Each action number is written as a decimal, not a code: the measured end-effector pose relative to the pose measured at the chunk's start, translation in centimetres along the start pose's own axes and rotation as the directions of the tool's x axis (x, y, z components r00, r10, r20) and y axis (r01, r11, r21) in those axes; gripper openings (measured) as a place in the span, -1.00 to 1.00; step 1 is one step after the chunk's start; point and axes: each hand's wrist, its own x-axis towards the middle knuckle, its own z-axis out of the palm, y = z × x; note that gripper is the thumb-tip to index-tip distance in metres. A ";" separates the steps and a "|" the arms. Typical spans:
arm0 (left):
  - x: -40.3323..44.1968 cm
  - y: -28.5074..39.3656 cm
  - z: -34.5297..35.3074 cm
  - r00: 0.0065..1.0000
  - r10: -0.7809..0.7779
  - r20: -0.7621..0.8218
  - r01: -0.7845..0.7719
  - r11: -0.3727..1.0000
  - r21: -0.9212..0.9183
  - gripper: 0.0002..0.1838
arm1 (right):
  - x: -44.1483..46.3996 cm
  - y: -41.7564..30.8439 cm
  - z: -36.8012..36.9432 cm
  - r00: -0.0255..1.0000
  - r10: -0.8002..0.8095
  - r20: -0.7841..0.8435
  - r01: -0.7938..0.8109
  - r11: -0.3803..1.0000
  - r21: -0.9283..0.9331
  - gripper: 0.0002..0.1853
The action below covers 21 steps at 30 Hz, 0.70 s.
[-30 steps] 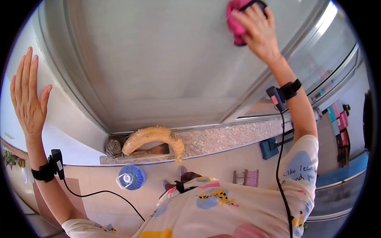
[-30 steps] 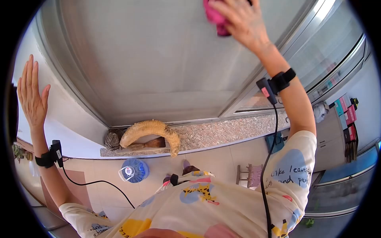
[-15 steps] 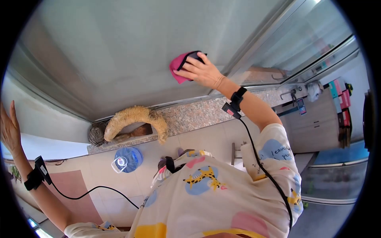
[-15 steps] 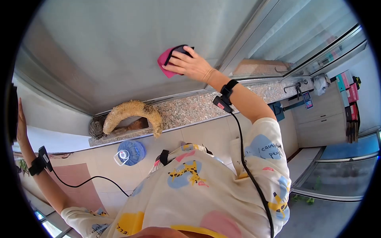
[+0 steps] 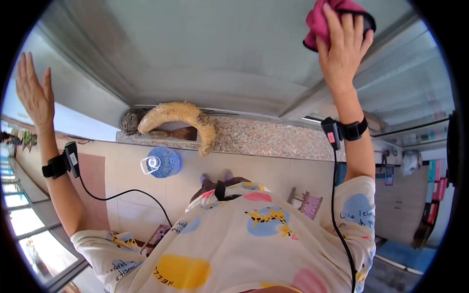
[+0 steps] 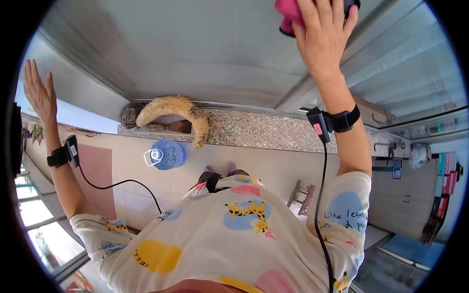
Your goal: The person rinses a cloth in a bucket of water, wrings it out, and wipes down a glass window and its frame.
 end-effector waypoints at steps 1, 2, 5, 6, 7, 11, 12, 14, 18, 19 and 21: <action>-0.9 1.8 -1.1 0.998 -0.014 0.056 0.015 1.000 -0.023 -0.38 | -3.2 -1.7 1.2 0.984 -0.084 0.159 0.086 0.996 -0.007 -0.48; -2.0 3.3 -2.1 0.995 -0.012 0.101 0.017 0.999 -0.049 -0.38 | -6.5 -2.9 2.8 0.952 -0.185 0.243 0.170 0.982 0.084 -0.46; -5.5 7.0 -5.8 0.957 0.001 0.291 0.029 0.995 -0.097 -0.39 | -12.0 -6.1 5.6 0.819 -0.421 0.389 0.334 0.902 0.274 -0.42; -6.7 7.9 -6.7 0.934 0.011 0.357 0.033 0.993 -0.116 -0.39 | -12.1 -6.8 6.0 0.718 -0.527 0.455 0.408 0.848 0.339 -0.39; -8.0 8.8 -7.5 0.911 0.021 0.412 0.036 0.991 -0.131 -0.39 | -11.3 -7.3 6.6 0.718 -0.542 0.437 0.419 0.838 0.350 -0.39; -12.4 11.8 -8.8 0.810 0.042 0.585 0.102 0.972 -0.211 -0.39 | -3.3 -10.9 7.6 0.761 -0.545 0.351 0.419 0.827 0.374 -0.32; -13.0 12.6 -8.5 0.786 0.039 0.617 0.140 0.961 -0.240 -0.37 | -0.2 -12.5 7.4 0.791 -0.519 0.324 0.397 0.838 0.374 -0.31; -13.7 14.5 -7.7 0.742 0.064 0.667 0.210 0.923 -0.323 -0.34 | 5.2 -16.2 7.6 0.823 -0.514 0.243 0.424 0.839 0.341 -0.31; -15.2 19.4 -5.5 0.723 0.240 0.648 0.230 0.800 -0.554 -0.29 | 11.9 -24.9 10.9 0.866 -0.497 0.055 0.457 0.832 0.316 -0.28; -15.7 20.4 -5.1 0.736 0.287 0.614 0.226 0.750 -0.622 -0.29 | 12.6 -26.8 11.4 0.859 -0.509 0.046 0.464 0.815 0.347 -0.34; -17.9 21.2 -4.9 0.757 0.304 0.578 0.181 0.753 -0.633 -0.29 | 12.2 -28.9 12.5 0.850 -0.526 0.035 0.479 0.797 0.367 -0.39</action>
